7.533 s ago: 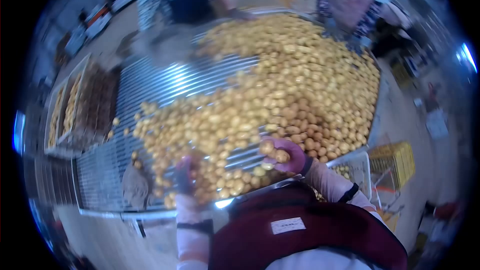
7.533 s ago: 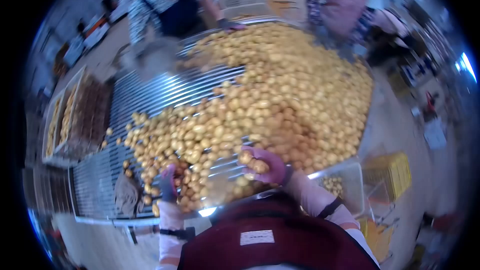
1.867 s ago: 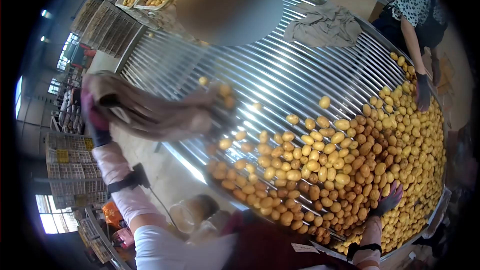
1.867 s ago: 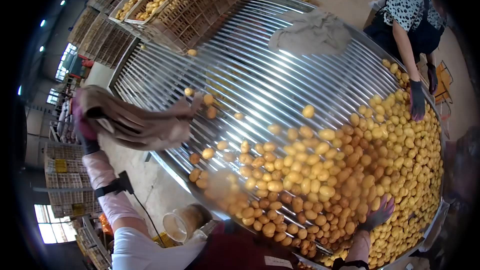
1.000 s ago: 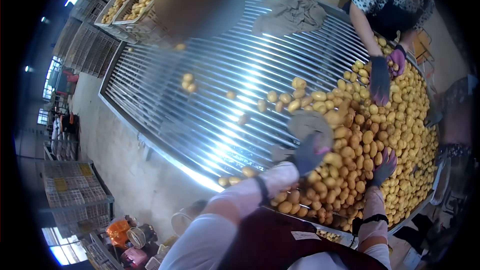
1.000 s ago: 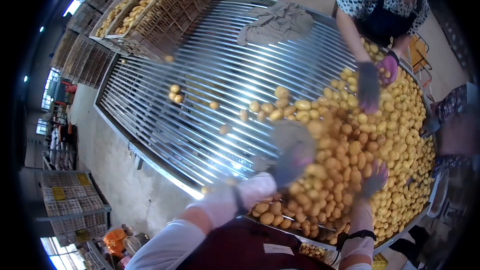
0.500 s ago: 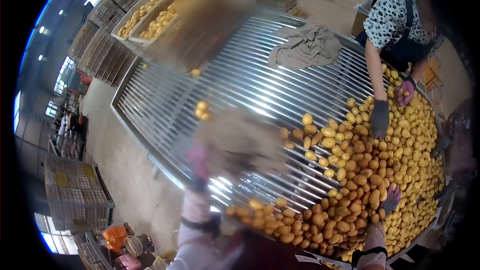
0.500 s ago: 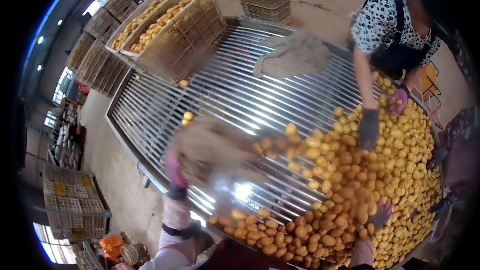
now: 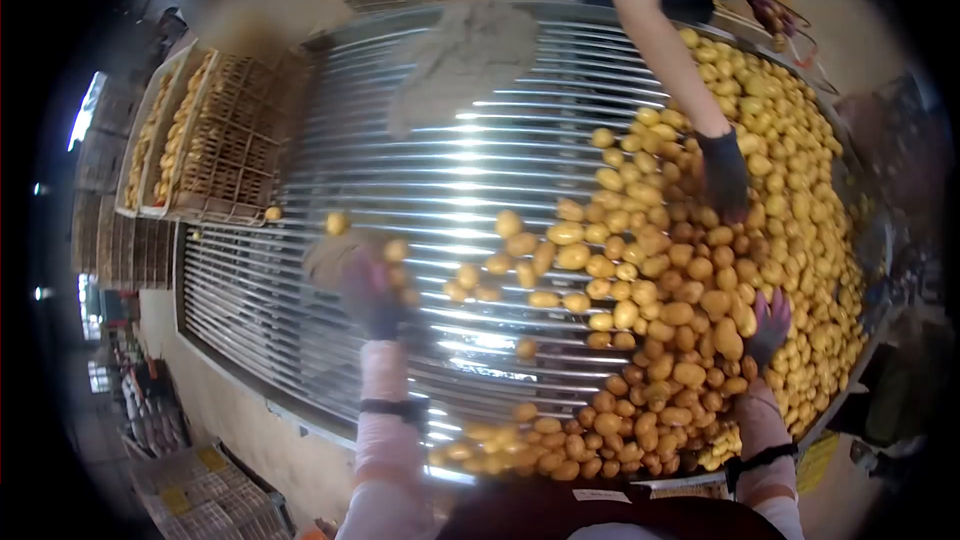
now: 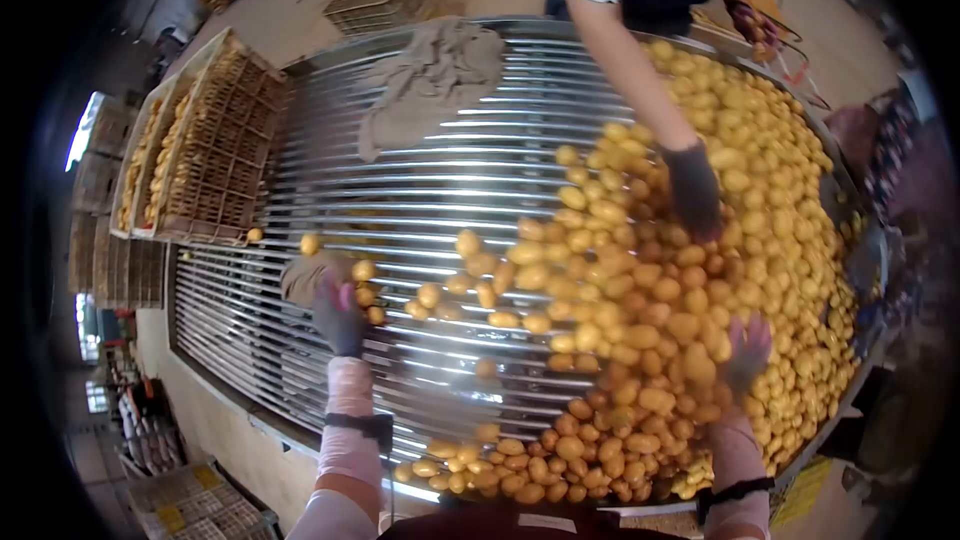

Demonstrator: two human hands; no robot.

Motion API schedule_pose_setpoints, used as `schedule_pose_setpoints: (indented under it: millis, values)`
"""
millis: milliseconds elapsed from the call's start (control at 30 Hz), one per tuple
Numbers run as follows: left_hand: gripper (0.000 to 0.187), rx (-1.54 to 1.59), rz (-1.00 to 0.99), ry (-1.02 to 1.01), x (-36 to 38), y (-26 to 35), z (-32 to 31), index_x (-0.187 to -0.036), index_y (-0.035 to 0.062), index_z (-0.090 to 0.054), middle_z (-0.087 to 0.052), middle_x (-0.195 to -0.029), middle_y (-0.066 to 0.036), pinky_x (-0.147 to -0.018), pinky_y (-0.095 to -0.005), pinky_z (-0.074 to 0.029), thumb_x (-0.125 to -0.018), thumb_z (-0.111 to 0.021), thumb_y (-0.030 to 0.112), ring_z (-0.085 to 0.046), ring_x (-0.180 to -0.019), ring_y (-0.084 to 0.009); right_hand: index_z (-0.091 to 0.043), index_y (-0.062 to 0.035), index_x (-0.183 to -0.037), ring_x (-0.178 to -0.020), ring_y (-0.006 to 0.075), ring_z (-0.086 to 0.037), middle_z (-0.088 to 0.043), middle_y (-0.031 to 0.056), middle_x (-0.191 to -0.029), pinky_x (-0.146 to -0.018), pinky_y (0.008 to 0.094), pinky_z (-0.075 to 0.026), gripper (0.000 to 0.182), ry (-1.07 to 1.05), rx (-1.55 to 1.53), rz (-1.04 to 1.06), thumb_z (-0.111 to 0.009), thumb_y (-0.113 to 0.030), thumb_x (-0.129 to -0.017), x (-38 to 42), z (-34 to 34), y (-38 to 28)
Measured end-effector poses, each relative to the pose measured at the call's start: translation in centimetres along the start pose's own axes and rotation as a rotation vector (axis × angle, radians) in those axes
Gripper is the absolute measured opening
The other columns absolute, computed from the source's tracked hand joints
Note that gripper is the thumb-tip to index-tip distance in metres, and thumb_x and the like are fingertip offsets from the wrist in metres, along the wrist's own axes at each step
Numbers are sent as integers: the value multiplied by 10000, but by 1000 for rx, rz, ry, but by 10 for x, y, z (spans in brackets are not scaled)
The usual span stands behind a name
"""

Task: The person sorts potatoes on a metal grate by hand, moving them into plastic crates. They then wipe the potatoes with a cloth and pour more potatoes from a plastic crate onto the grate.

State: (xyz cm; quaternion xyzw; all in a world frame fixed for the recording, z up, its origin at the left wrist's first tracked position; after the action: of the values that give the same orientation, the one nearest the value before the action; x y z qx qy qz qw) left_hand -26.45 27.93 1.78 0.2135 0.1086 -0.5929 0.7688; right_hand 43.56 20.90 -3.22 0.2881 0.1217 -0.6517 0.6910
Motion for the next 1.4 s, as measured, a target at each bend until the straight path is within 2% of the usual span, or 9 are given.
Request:
schedule_pose_setpoints:
  millis: [100, 133, 300, 467, 667, 800, 967, 1167, 1400]
  values:
    - [464, 144, -257, 144, 23, 124, -42, -1391, 134, -544, -628, -1092, -189, -759, -495, -504, -965, -581, 312, -626, -952, -399, -598, -158, -1284, -1345, 412, -418, -462, 163, -1465, -1049, 583, -400, 418, -25, 39, -16, -640, -332, -906, 11, -12, 0]
    - [461, 274, -127, -318, 22, 175, -48, -1382, 59, -538, -595, -1275, -191, -963, -487, -463, -996, -525, 310, -569, -1175, -382, -584, -182, -1329, -1371, 402, -383, -439, 154, -1484, -1086, 585, -352, 456, -94, 87, -19, -634, -341, -904, 22, -24, 6]
    - [510, 696, -275, -290, 81, 346, -53, -1444, 45, -462, -514, -1403, -198, -1049, -457, -426, -1012, -543, 304, -545, -1242, -357, -510, -277, -1456, -1450, 345, -270, -322, 93, -1580, -1156, 555, -236, 579, -88, -69, -114, -597, -418, -901, 16, -10, 0]
    - [538, 1707, -22, -544, 87, 302, -84, -1485, 36, -402, -502, -1406, -129, -1039, -361, -428, -1046, -498, 332, -531, -1232, -223, -509, -303, -1454, -1447, 331, -273, -342, 87, -1561, -1152, 516, -252, 654, 34, -130, -75, -669, -461, -840, 10, 0, 1]
    - [852, 1205, 520, -418, 136, 73, 24, -1603, 84, -143, -312, -1565, -161, -1155, -372, -301, -977, -632, 395, -340, -1417, -238, -507, -104, -1428, -1397, 380, -385, -409, 149, -1523, -1172, 450, -294, 677, -244, -972, -283, -726, -224, -798, 9, 78, 38]
    - [752, 365, -309, -359, 231, -10, 97, -1493, 6, -361, -505, -1320, -180, -975, -457, -493, -887, -761, 201, -559, -1156, -316, -538, -44, -1370, -1356, 430, -420, -484, 187, -1430, -1149, 503, -321, 566, -270, -927, -382, -668, -169, -834, 34, 128, 5]
    - [1163, 21, -587, -622, 304, 102, 142, -1505, 0, -256, -534, -1268, -223, -873, -528, -497, -652, -869, 500, -585, -1057, -430, -584, -116, -1336, -1305, 387, -444, -500, 173, -1368, -1099, 556, -332, 530, -320, -899, 111, -675, -336, -863, 53, 185, -116]
    - [1135, 495, -217, -675, 288, 180, 100, -1504, 16, -300, -417, -1480, -235, -1075, -524, -406, -660, -899, 481, -431, -1343, -430, -618, -140, -1278, -1185, 343, -509, -568, 118, -1246, -1005, 522, -401, 481, -211, -745, 198, -680, -301, -829, 16, 180, -160]
    - [1186, 522, -394, -788, 290, 272, 32, -1561, 6, -191, -366, -1519, -259, -1145, -490, -337, -704, -870, 467, -381, -1389, -432, -664, -161, -1143, -897, 286, -529, -530, 76, -909, -856, 460, -437, 366, -381, -816, 25, -722, -247, -791, 13, 138, -108]
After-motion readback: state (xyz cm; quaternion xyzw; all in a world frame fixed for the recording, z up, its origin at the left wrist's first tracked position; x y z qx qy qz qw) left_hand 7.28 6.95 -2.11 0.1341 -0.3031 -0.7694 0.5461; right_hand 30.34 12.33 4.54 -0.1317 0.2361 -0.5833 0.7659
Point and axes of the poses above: each hand's wrist, its own x-axis away from the middle knuckle, its own z-axis out of the back of the hand, y = z × x, the point moved 8 cm from there along -x, towards the middle knuckle
